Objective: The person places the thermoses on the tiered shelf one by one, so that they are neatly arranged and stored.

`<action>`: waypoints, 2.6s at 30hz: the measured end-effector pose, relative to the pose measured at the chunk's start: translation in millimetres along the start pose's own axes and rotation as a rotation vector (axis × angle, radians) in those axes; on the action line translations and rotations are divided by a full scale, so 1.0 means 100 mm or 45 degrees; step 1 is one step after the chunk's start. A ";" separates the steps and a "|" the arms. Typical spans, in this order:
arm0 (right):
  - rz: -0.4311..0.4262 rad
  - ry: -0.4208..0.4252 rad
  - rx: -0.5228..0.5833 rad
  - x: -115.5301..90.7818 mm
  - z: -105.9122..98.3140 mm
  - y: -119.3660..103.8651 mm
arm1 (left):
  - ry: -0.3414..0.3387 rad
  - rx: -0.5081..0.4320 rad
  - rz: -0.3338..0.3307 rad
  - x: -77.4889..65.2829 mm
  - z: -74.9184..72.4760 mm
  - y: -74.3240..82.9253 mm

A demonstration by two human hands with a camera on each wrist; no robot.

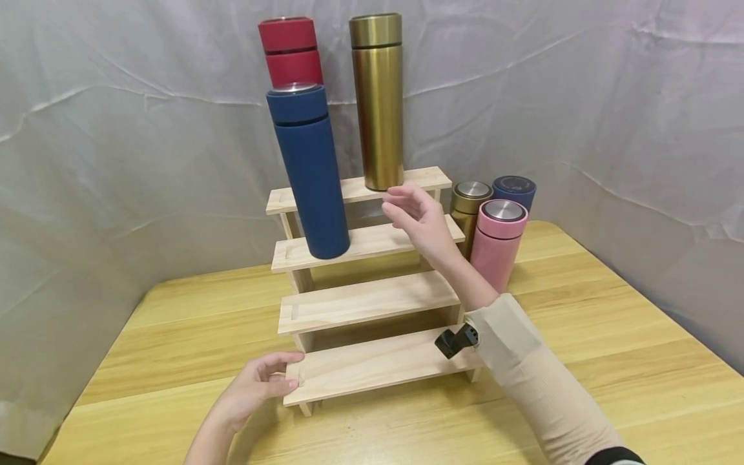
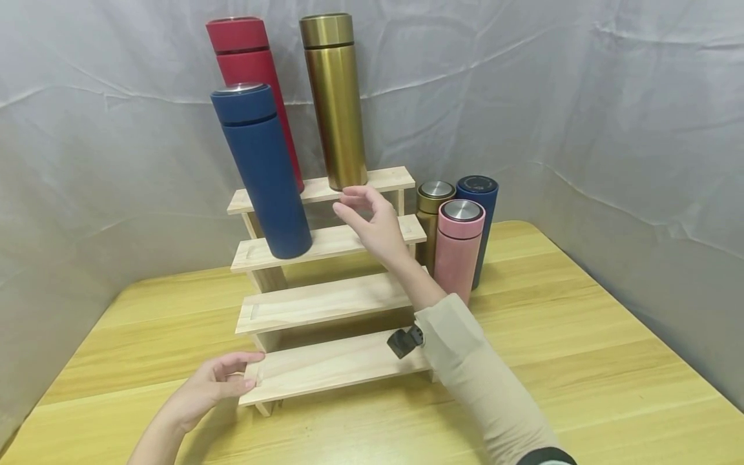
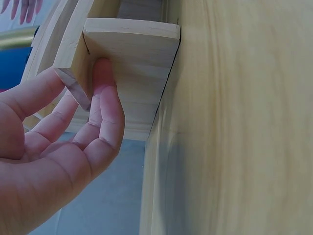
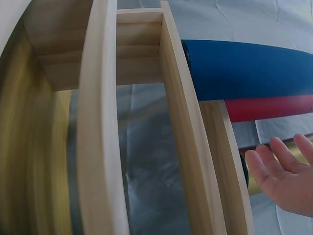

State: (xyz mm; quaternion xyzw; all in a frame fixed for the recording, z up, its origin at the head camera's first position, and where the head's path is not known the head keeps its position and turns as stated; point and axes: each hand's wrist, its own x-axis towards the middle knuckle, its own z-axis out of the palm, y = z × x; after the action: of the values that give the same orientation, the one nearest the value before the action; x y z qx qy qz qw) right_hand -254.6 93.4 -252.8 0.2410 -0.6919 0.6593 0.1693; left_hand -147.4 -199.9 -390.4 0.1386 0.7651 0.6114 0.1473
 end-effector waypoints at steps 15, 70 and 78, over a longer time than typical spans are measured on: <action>0.087 -0.010 0.034 -0.28 -0.25 0.01 | -0.001 0.010 -0.004 0.00 0.00 -0.02; -0.103 0.039 0.139 -0.65 -1.25 0.06 | -0.021 -0.026 -0.008 0.01 -0.01 -0.03; -0.118 0.090 0.154 -0.67 -1.38 0.02 | -0.017 -0.022 -0.005 0.01 -0.01 -0.02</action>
State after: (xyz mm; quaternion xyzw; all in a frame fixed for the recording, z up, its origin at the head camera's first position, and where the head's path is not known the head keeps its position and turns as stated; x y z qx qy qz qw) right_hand -211.5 238.0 -281.4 0.2591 -0.6325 0.6993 0.2093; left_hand -148.6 -201.0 -392.1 0.1399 0.7590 0.6168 0.1547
